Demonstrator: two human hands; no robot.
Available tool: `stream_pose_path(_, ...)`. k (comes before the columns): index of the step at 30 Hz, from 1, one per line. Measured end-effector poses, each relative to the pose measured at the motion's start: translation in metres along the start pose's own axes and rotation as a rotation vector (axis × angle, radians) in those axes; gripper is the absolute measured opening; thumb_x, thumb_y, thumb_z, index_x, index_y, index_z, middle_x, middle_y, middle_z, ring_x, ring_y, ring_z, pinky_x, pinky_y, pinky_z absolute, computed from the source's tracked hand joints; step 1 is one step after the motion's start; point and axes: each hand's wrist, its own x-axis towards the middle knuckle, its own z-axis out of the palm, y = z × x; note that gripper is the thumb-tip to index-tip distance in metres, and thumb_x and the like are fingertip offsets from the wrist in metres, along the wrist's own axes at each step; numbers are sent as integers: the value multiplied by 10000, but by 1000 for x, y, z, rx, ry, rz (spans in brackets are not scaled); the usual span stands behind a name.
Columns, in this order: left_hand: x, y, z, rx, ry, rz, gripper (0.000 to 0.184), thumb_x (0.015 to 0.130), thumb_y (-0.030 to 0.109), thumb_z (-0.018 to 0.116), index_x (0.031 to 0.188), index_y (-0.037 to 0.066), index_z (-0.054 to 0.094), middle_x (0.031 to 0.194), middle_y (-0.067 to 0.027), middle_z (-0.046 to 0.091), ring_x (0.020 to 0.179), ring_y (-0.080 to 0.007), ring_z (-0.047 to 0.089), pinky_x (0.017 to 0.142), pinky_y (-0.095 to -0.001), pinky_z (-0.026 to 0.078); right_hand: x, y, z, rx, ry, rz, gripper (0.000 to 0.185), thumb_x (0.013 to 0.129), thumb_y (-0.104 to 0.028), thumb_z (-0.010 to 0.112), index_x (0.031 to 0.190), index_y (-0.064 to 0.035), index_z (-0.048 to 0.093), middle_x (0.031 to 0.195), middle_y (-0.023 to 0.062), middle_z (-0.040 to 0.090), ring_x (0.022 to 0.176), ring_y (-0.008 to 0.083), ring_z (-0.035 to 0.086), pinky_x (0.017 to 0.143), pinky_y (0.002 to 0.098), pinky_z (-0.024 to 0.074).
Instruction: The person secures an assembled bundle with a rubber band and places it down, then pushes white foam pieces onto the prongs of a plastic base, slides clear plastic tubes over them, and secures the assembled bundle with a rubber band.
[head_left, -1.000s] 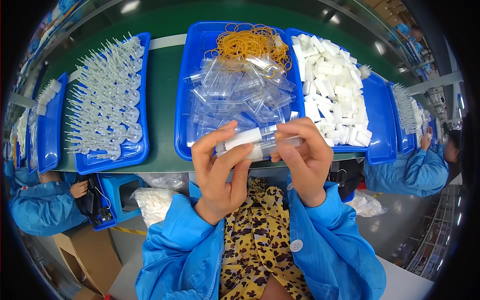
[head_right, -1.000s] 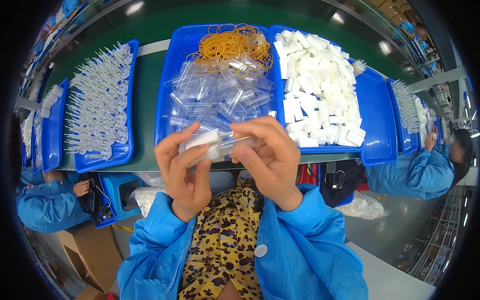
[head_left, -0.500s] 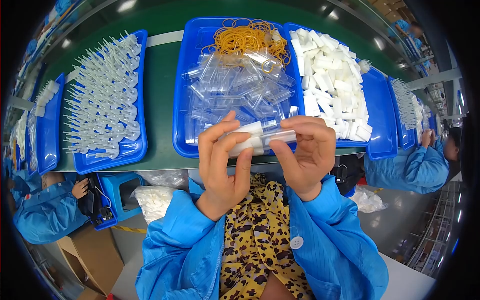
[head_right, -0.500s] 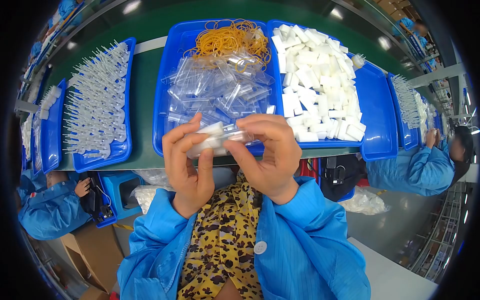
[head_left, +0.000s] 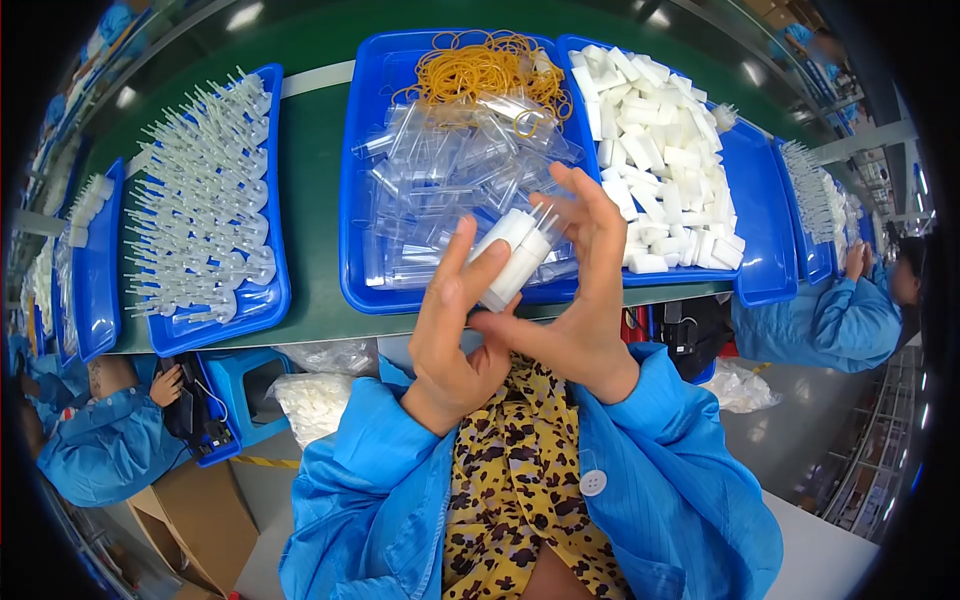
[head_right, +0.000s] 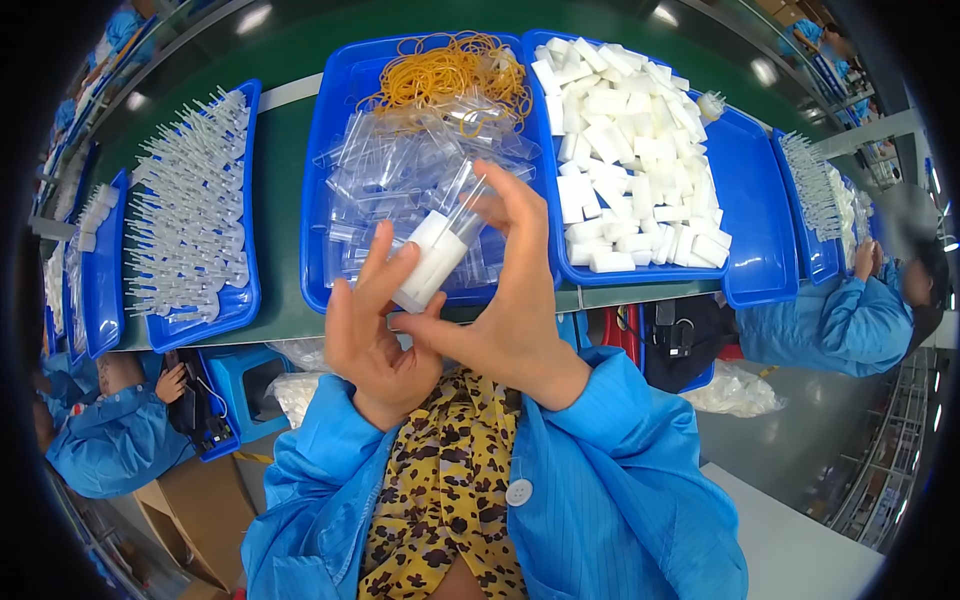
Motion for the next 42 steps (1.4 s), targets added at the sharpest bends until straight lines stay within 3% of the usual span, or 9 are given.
stream_pose_path(8, -5, 1, 0, -15, 28, 33, 851, 783, -86, 689, 1429, 37, 148, 1241, -282, 542, 1193, -478, 499, 937, -510, 486, -1, 0, -2, -246, 130, -217, 817, 567, -141, 832, 1286, -21, 463, 1309, 187, 426, 1205, 327, 453, 988, 422, 402)
stream_pose_path(11, -3, 5, -3, 87, -107, 7, 994, 767, -100, 692, 1431, 72, -28, 1297, -265, 458, 1226, -433, 481, 949, -472, 504, -6, 6, 2, -273, 182, -275, 710, 561, -148, 823, 1203, -21, 550, 1229, 156, 455, 1202, 334, 444, 982, 417, 402)
stream_pose_path(17, -4, 6, 0, -193, 9, -61, 803, 795, -83, 666, 1441, 25, 201, 1336, -272, 454, 1258, -404, 461, 949, -484, 494, -7, 6, -1, -252, 188, -289, 682, 557, -136, 824, 1178, -16, 569, 1168, 132, 461, 1179, 333, 453, 973, 430, 410)
stream_pose_path(20, 4, 14, -18, -251, -149, -328, 684, 817, -72, 614, 1411, -21, 281, 1405, -230, 382, 1293, -355, 428, 986, -438, 475, -10, 12, 0, -185, 265, -300, 669, 579, -160, 834, 1175, -13, 569, 1170, 132, 467, 1153, 330, 469, 968, 432, 411)
stream_pose_path(23, 10, 26, -28, -862, -154, -725, 572, 856, -45, 568, 1375, -64, 328, 1408, -213, 378, 1269, -319, 455, 986, -388, 474, -10, 8, 0, -245, 247, -331, 600, 597, -159, 802, 1154, -52, 608, 1153, 105, 511, 1099, 320, 494, 929, 438, 429)
stream_pose_path(30, 0, 21, -29, -635, -41, -753, 442, 911, 9, 573, 1311, -75, 405, 1288, -209, 504, 1147, -285, 558, 951, -374, 499, -9, 8, 3, -284, 179, -351, 657, 598, -265, 827, 1194, -88, 613, 1230, 105, 499, 1149, 308, 472, 977, 441, 397)
stream_pose_path(33, 6, 18, -31, -652, 74, -712, 424, 909, 22, 580, 1291, -65, 417, 1283, -202, 507, 1136, -296, 565, 925, -403, 524, 13, -1, -26, -4, -66, -121, 666, 623, -267, 806, 1239, -112, 605, 1295, 129, 458, 1237, 331, 391, 1066, 437, 301)
stream_pose_path(37, 11, 18, -33, -589, 112, -705, 417, 917, 34, 542, 1310, -21, 413, 1310, -162, 489, 1194, -290, 520, 920, -455, 528, 34, 39, -49, -488, -18, -135, 325, 674, -40, 696, 992, -106, 690, 1120, 97, 555, 1106, 314, 459, 965, 417, 366)
stream_pose_path(42, 5, 13, -33, -514, 74, -664, 417, 898, 10, 561, 1295, -7, 434, 1329, -168, 463, 1211, -299, 502, 920, -450, 531, 40, 61, -41, -635, -39, -104, 273, 681, -36, 702, 948, -92, 684, 1073, 83, 578, 1076, 306, 487, 946, 410, 379)
